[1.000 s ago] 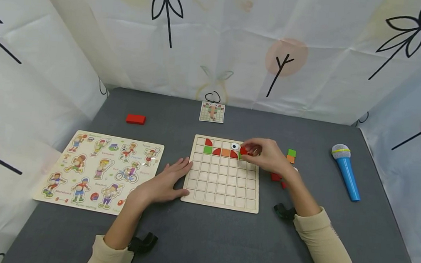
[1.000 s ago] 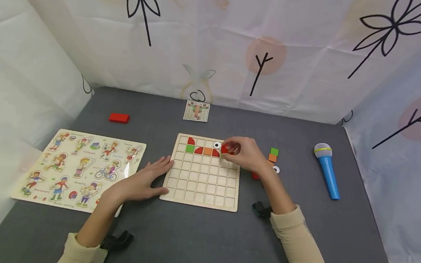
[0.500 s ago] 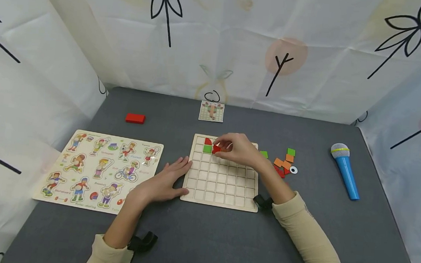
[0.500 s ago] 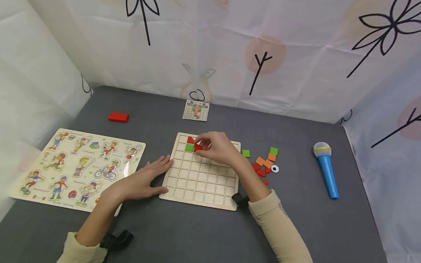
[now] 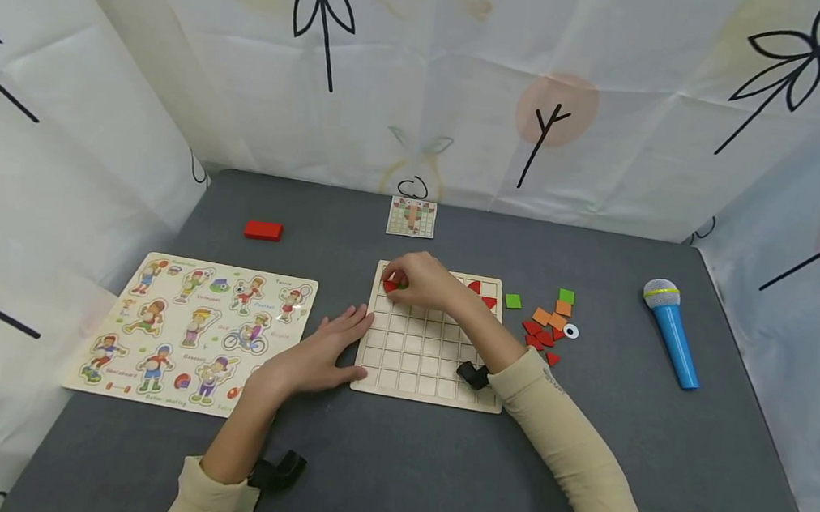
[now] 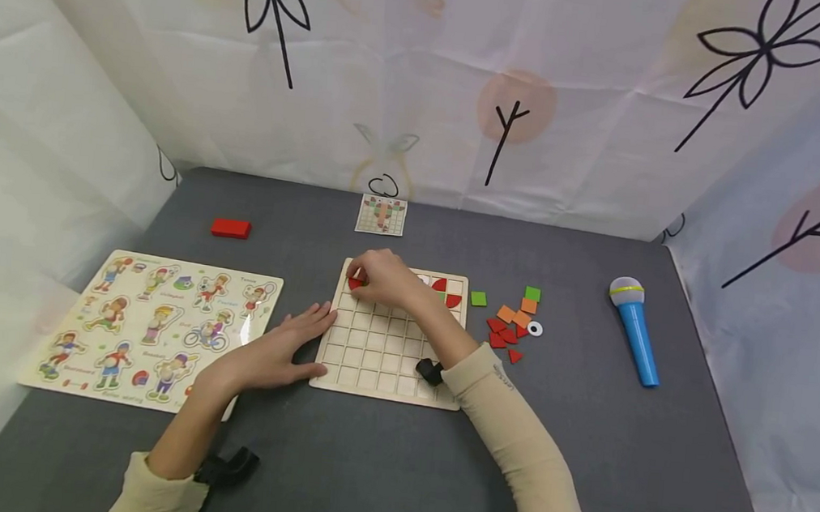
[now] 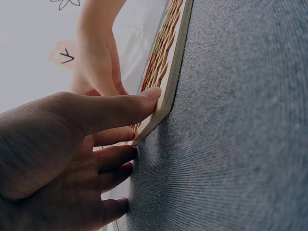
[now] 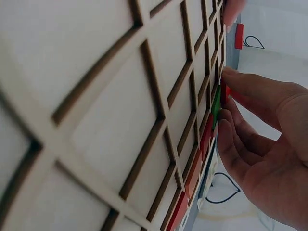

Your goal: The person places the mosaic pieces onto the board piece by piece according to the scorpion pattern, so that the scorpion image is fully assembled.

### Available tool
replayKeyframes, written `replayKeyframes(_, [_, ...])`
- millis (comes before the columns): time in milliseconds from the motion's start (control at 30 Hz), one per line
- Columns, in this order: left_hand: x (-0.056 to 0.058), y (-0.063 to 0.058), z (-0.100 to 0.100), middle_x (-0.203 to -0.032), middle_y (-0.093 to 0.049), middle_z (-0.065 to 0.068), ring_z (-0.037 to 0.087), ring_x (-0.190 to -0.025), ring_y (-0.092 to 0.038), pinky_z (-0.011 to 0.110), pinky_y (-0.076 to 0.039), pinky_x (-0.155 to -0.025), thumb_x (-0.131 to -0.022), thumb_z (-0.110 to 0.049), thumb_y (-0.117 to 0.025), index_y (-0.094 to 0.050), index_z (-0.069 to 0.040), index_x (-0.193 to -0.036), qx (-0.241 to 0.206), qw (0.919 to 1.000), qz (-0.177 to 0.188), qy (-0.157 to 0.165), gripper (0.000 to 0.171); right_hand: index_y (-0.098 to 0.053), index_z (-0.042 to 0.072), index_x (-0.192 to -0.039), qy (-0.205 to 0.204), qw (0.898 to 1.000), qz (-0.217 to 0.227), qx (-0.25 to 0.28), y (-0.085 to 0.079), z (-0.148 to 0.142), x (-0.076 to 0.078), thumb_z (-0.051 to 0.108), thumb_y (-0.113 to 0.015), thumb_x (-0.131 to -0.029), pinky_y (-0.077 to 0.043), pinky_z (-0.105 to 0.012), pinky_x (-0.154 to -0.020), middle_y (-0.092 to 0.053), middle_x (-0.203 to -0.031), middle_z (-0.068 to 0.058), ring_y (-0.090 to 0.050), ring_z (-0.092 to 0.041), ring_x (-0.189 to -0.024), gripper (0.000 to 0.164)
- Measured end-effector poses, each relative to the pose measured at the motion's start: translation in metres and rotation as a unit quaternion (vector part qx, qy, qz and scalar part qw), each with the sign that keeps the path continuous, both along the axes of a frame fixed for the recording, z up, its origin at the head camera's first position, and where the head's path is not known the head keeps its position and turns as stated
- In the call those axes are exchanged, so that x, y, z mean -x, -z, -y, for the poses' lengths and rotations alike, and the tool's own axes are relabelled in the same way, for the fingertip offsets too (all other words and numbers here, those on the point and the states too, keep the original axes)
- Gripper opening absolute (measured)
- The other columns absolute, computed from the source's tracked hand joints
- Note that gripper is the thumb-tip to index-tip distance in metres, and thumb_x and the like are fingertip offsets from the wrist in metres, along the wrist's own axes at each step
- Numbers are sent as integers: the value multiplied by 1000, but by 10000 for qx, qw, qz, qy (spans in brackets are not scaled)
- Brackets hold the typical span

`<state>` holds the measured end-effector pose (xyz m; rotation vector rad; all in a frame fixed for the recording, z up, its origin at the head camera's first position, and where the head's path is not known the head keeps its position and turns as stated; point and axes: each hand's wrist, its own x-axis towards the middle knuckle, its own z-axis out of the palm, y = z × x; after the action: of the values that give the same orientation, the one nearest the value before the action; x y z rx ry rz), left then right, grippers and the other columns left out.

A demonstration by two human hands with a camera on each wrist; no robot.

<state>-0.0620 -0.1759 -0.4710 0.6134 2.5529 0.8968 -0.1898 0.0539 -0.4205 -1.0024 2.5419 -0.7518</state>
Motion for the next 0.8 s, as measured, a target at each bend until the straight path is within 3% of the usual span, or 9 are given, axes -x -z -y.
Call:
replayKeyframes(267, [-6,-29,-5,-181,-19,23,45,-170,-13,76,-11,-132,-101,-25,-77,-29,0,-170,-6,9997,246,70,88,-79,3,-124,23,9999,14,-112,4,7,3,15,-81,-98,-62,-40,-96,-81,-114,-15,-75,-26,-104,28])
replayKeyframes(800, [-6,-29,-8,-181,-19,23,46,-170,-14,76,-12,-132,-102,-24,-76,-28,1,-170,127,9996,229,36,87,-80,0,-124,-80,9997,-160,-140,3,7,3,10,-81,-97,-63,-42,-99,-81,-116,-16,-76,-29,-108,29])
